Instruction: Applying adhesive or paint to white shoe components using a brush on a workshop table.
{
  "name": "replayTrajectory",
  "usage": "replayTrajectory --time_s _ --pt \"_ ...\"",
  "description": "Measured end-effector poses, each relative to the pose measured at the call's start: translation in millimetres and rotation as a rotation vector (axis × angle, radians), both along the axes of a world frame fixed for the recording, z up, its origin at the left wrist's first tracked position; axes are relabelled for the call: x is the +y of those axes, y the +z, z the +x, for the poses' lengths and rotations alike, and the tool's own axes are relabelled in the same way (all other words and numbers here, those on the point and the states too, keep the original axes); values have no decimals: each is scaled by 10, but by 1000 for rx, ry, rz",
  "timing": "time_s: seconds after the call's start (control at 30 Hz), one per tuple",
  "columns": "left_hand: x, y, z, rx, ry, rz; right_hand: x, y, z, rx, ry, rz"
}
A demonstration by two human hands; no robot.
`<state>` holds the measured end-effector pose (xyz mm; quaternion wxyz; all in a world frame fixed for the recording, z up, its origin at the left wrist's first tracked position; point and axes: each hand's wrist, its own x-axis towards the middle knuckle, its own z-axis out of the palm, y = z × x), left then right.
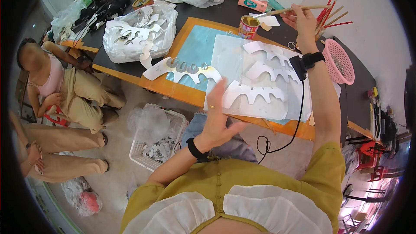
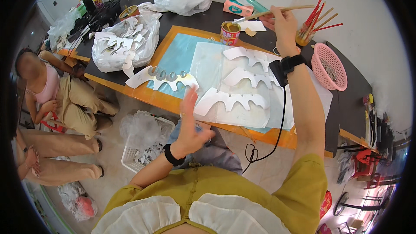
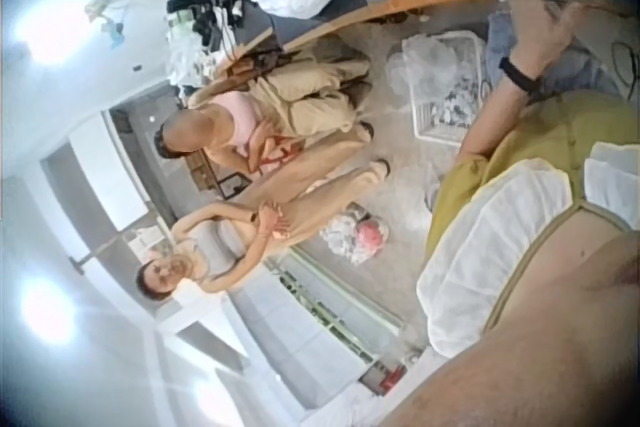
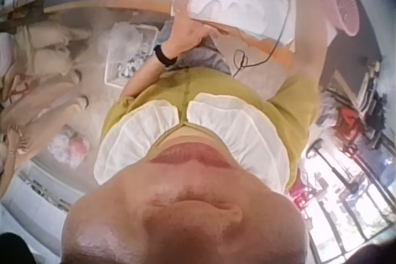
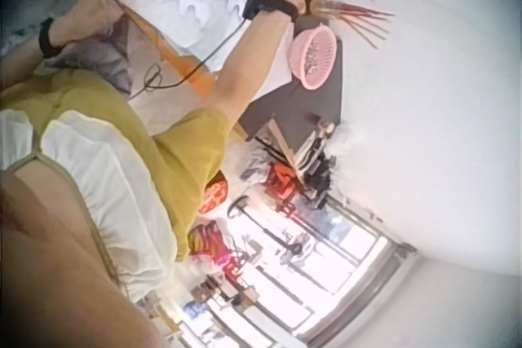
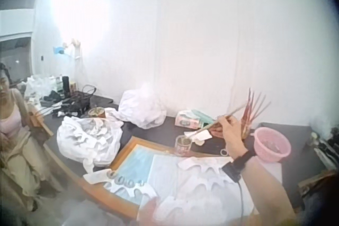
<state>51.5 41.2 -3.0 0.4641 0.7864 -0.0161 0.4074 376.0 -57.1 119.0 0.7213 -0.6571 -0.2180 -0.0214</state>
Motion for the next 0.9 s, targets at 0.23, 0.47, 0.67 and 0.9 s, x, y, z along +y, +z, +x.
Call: replayTrajectory --time_s 0.23,0.47,0.67,0.9 --pt "17 177 82 139 -113 518 -88 -76 150 151 -44 170" --pt "-77 -142 173 197 -64 621 -185 -188 211 276 -68 230" --pt "-103 -157 166 180 -38 643 -261 -363 217 285 -71 130" --pt "-82 -155 162 172 -32 676 -123 -451 118 420 -36 120"
